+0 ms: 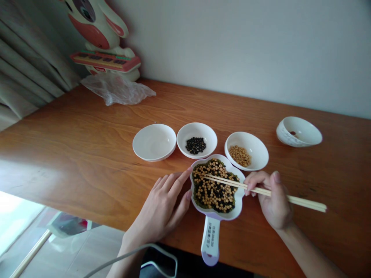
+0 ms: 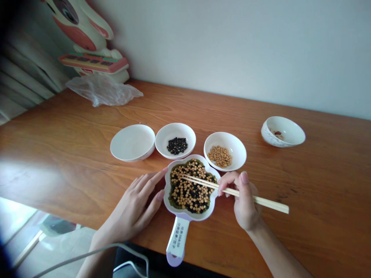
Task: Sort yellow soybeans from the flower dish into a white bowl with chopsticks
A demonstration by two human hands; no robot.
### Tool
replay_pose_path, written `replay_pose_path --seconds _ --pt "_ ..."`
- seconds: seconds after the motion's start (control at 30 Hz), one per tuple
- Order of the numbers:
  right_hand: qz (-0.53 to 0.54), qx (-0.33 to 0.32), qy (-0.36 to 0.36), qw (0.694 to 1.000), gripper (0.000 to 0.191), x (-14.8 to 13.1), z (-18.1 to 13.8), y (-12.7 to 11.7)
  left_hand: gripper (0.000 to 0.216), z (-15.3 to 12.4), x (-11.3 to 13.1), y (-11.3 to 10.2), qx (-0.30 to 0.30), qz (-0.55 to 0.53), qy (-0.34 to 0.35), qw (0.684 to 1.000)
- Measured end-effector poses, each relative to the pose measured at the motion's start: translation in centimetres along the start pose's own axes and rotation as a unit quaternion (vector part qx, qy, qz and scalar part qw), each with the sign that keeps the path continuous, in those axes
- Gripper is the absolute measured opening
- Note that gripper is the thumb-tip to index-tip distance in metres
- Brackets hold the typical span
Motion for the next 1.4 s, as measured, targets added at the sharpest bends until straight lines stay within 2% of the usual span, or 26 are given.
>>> replay_pose_path --seconds 0.2,0.37,0.83,1.07,1.23,1.4 --pt "0.023 0.016 0.003 1.000 0.068 0.1 0.2 -0.5 0.060 0.0 0.1 -0.1 0.003 0.003 0.004 1.000" --pt "0.021 -0.014 -0.011 1.000 0.071 -0.2 0.2 0.0 0.061 0.0 0.1 -0.2 0.003 0.003 0.001 1.000" --pt "-0.045 -0.071 -0.072 0.994 0.050 -0.5 -0.2 0.7 0.061 0.0 0.2 -0.3 0.005 0.007 0.001 1.000" --pt "-0.071 -0.059 -0.061 0.994 0.046 -0.3 -0.4 0.6 0.062 0.0 0.2 -0.2 0.002 0.016 0.002 1.000" --pt "-0.039 -0.020 -0.037 0.998 0.050 0.0 -0.3 0.3 0.062 0.0 0.2 -0.2 0.003 0.013 0.007 1.000" --pt "-0.022 -0.015 -0.031 0.999 0.052 0.0 -0.1 0.3 0.061 0.0 0.1 -0.1 0.001 0.012 0.004 1.000"
Point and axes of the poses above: each hand's wrist, its own z-axis towards the middle knuckle, its own y-axis out of the palm, x = y × z, the point moved 8 cm from there along z, towards the middle knuckle, and after that the axes turned 14 degrees about -y, right-handed, at the moved point
